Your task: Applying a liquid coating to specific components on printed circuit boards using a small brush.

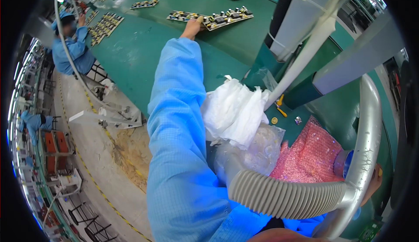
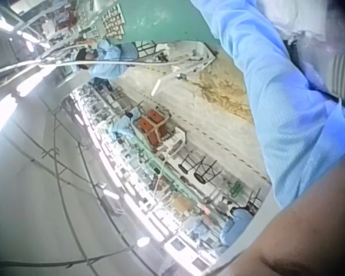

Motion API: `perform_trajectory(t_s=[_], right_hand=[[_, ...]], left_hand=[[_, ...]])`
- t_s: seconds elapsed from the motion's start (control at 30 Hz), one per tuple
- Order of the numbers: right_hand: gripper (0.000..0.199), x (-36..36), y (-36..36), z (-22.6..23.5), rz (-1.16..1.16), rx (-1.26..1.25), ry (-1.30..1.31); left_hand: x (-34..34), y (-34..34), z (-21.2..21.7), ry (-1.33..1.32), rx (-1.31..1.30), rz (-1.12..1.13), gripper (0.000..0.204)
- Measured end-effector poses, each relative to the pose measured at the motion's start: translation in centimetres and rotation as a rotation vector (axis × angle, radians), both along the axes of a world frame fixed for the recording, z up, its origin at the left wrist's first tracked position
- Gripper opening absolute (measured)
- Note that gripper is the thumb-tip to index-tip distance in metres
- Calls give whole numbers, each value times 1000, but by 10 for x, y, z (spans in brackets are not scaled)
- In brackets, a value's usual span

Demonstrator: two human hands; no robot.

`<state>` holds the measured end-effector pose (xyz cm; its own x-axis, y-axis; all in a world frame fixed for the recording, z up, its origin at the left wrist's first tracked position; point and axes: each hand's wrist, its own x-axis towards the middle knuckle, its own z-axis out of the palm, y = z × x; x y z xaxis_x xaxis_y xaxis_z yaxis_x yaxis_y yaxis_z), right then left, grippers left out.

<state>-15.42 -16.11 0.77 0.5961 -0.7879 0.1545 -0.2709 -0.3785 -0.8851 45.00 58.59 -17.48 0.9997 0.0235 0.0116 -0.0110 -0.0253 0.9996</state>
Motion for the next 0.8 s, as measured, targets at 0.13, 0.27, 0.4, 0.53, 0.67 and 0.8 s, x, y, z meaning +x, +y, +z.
perform_trajectory(t_s=[0.13,0.27,0.4,0.53,0.67,0.8], right_hand=[[37,-2,19,-2,-47,-245,18],[34,-15,1,-10,-56,-254,19],[30,-16,-10,-19,-30,-306,-72],[33,-9,-4,-12,-59,-165,-100],[37,-1,-2,-11,-44,-97,-78],[37,12,19,-2,-19,-95,-35]], left_hand=[[-32,29,22,-80,-94,43,37],[-73,93,54,-94,-244,124,35],[-125,194,64,-152,-324,291,35],[-187,275,57,-115,-342,420,36],[-224,348,33,87,-150,582,33],[-228,376,10,121,-379,795,31]])
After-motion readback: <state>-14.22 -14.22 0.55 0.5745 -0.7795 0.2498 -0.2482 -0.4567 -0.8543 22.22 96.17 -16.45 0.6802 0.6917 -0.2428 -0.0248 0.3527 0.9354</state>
